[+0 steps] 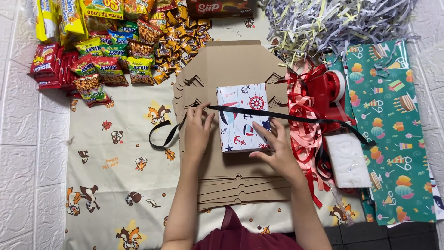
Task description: Tying a black decorative ribbon around a small patterned gift box.
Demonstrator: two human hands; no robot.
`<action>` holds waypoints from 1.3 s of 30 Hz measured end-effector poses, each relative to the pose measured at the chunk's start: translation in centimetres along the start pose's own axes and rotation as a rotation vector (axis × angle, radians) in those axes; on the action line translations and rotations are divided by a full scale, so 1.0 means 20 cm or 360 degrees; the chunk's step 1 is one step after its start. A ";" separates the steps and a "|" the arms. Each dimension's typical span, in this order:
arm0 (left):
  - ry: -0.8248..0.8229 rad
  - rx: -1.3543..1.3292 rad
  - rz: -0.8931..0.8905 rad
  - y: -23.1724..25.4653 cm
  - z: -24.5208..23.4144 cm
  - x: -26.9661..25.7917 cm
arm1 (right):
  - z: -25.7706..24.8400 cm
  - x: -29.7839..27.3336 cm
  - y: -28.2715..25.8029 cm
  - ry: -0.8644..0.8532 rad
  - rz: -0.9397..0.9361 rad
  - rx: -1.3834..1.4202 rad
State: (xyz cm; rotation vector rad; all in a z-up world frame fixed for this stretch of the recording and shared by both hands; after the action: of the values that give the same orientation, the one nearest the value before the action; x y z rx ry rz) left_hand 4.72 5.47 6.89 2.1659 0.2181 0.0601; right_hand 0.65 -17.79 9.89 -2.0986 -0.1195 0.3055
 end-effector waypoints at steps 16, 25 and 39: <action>0.0386 0.0085 0.0343 0.08 -0.07 0.00 | 0.05 0.00 0.04 -0.0073 0.0056 -0.0213; 0.0273 -0.0291 0.0361 0.21 -0.09 0.01 | 0.03 -0.03 0.03 0.0093 -0.0006 -0.0188; 0.0140 -0.0261 0.0390 0.34 -0.16 0.15 | -0.02 -0.28 0.02 -0.0636 -0.0302 -0.0042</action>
State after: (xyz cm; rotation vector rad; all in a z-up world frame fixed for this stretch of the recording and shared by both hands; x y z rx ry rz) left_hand 8.27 4.85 14.10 2.0179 -0.0036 0.3032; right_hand -4.69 -19.43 10.72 -2.0096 -0.5582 0.6067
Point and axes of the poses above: each hand's wrist, its own x-axis towards the middle knuckle, its own z-axis out of the palm, y = z × x, the point moved 6 cm from there along x, towards the middle knuckle, and after that the axes turned 3 degrees about z, right-handed, at the moved point
